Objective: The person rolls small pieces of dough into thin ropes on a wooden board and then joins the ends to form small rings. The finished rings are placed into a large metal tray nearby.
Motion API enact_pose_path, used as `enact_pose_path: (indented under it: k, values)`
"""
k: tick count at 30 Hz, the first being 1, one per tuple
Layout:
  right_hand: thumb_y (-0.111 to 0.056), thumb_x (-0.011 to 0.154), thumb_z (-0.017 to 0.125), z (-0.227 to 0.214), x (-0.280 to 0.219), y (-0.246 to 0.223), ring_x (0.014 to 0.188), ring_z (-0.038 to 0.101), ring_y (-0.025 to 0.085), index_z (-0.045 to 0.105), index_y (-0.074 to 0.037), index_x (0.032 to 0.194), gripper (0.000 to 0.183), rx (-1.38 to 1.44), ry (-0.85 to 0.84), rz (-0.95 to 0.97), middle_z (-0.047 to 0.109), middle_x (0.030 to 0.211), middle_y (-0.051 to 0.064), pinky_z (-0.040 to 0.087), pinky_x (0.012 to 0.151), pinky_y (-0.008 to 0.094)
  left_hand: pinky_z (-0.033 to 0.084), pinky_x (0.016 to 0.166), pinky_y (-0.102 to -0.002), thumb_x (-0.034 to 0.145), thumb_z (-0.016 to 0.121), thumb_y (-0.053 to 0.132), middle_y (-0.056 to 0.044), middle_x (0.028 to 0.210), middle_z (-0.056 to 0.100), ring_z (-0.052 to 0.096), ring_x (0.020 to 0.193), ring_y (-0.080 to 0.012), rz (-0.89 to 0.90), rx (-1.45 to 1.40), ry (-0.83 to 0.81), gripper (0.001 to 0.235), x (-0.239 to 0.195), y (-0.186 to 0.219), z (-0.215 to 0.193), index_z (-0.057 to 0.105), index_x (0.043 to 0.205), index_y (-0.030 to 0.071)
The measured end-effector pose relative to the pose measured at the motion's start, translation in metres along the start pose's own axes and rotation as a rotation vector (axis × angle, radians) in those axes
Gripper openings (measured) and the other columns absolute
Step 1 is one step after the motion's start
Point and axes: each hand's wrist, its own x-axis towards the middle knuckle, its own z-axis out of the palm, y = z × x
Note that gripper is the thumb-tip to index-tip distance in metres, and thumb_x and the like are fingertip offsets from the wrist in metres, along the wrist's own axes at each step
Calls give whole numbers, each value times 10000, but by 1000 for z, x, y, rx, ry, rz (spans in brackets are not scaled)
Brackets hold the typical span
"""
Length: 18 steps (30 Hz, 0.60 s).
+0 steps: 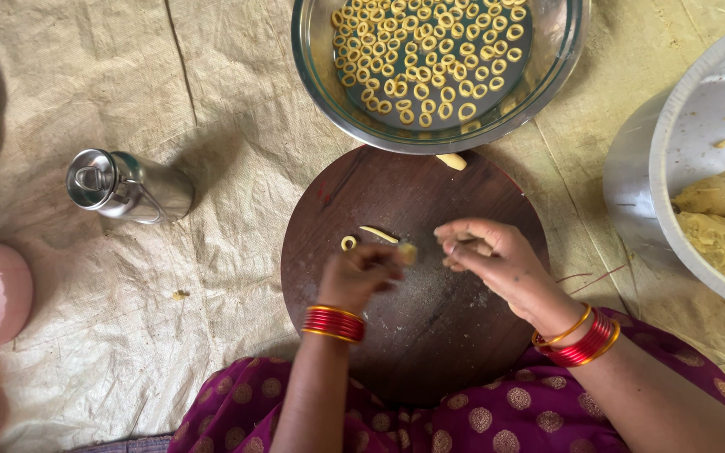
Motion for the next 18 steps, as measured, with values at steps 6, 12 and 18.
enact_pose_path:
  k: [6, 12, 18]
  values:
    - [-132, 932, 649, -4, 2, 3, 919, 727, 156, 672, -1, 1248, 343, -29, 50, 46, 709, 1160, 118, 608, 816, 298, 609, 632, -314, 902, 793, 238, -52, 914, 767, 719, 724, -161, 161, 726, 734, 133, 11, -8, -36, 780, 912, 106]
    - [-133, 927, 649, -2, 3, 3, 914, 737, 165, 676, -5, 1237, 336, -45, 63, 83, 725, 1161, 111, 604, 810, 291, 593, 744, -380, 794, 839, 263, -54, 983, 753, 712, 826, -205, 130, 919, 754, 134, 13, -15, -33, 817, 902, 186]
    - [-130, 948, 644, -8, 3, 12, 929, 725, 164, 681, 18, 1232, 322, 5, 27, 19, 740, 1139, 126, 607, 822, 284, 591, 814, -371, 876, 776, 248, -26, 1053, 742, 722, 861, -193, -14, 819, 669, 63, 19, -23, -35, 816, 907, 210]
